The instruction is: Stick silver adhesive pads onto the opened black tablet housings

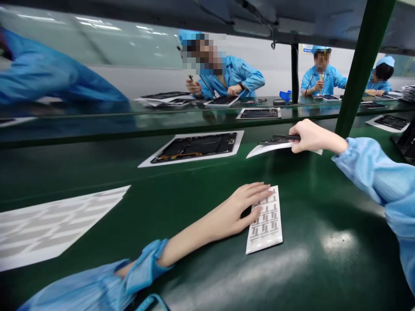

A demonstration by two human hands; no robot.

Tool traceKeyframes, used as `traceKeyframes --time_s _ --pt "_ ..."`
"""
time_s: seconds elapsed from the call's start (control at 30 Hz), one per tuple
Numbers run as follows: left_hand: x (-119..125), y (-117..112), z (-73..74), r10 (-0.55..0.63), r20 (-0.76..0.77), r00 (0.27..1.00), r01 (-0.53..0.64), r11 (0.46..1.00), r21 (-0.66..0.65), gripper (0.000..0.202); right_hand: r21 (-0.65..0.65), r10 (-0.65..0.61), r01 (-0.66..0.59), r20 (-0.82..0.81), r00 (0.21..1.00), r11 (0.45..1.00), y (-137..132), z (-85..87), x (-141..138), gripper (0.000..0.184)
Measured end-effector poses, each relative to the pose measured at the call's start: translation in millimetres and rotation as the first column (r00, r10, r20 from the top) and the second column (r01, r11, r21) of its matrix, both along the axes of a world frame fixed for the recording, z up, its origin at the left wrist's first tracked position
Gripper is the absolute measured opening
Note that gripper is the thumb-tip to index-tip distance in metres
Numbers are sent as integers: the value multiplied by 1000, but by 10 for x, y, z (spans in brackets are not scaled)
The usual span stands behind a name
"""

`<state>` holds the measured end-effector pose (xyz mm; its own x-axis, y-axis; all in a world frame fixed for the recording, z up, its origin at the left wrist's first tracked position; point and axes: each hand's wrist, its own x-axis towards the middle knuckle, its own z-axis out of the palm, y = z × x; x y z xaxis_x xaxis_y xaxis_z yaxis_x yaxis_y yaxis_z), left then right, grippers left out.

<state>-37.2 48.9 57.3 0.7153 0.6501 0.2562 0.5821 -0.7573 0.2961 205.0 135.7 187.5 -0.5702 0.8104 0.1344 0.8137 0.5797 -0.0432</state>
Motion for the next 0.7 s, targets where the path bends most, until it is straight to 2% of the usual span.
traceKeyframes --time_s 0.1,0.17,0.2,0.33,0.43,0.53,0.63,0.7 --pt "23 14 25 -9 1 1000 9 1000 -1 38 -4 85 -85 -15 996 996 -529 21 272 14" --pt "29 17 28 -14 -3 1000 14 1000 10 36 -20 215 -217 -82 973 976 -855 -135 464 17" --pt "28 18 25 -12 -6 1000 12 1000 18 36 -28 232 -236 -96 968 971 -999 -253 563 19" --pt "8 30 -9 2 -33 999 0 999 44 42 -126 125 -135 -90 988 983 -1452 -785 920 24" --pt "-14 60 -20 6 -47 999 -4 999 44 44 -169 29 -51 -129 991 984 -1722 -1050 1074 24" --pt "-37 92 -6 1 -49 999 0 999 33 43 -208 -41 -6 -222 974 978 -1940 -1150 1128 21" --pt "-64 48 -7 -3 -45 999 4 1000 19 41 -235 -92 20 -299 950 972 -2081 -1146 1143 19" --pt "-80 -68 -41 0 -43 999 0 1000 13 43 -270 -109 16 -331 937 963 -2125 -1109 1163 18"
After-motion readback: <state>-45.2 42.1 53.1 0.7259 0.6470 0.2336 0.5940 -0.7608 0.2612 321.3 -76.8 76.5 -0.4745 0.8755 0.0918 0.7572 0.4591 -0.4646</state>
